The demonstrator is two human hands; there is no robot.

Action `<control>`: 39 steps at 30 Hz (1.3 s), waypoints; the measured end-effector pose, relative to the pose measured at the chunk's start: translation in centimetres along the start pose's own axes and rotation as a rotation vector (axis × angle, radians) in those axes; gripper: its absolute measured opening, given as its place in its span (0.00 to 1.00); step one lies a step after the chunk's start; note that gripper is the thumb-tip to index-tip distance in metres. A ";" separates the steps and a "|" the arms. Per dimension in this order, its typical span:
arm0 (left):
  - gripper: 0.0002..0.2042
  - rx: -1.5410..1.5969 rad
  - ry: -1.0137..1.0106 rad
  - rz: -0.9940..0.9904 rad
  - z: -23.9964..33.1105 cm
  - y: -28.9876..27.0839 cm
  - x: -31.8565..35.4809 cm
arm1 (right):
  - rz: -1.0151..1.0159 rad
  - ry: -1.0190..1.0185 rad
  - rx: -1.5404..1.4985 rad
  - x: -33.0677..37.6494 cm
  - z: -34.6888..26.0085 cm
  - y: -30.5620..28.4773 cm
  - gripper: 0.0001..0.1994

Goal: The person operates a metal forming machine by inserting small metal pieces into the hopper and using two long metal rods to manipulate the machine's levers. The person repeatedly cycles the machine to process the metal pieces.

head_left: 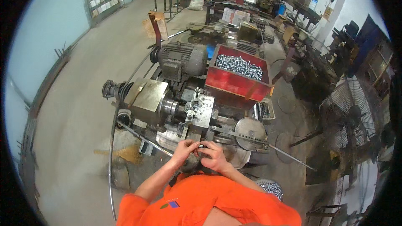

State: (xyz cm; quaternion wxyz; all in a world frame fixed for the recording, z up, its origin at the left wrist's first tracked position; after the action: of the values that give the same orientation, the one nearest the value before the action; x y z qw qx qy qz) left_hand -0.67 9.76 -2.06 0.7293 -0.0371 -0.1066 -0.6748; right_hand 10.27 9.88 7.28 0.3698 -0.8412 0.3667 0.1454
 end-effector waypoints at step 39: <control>0.13 -1.253 -0.635 0.961 -7.2 -37.7 27.4 | -0.415 0.254 0.385 -18.5 13.6 12.1 0.10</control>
State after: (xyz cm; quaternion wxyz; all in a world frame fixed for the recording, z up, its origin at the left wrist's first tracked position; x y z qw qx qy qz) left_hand -35.47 -21.64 -6.79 0.7168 -0.6628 0.1144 -0.1837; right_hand -10.88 23.73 1.31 0.4954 -0.8241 0.2510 -0.1117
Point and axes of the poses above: each hand's wrist, its own x-axis away from the middle knuckle, its own y-axis out of the palm, z = x × y, the point moved 10 cm from there along -x, towards the middle knuckle, and after that the axes turned 8 degrees about -x, right-handed, at the moved point
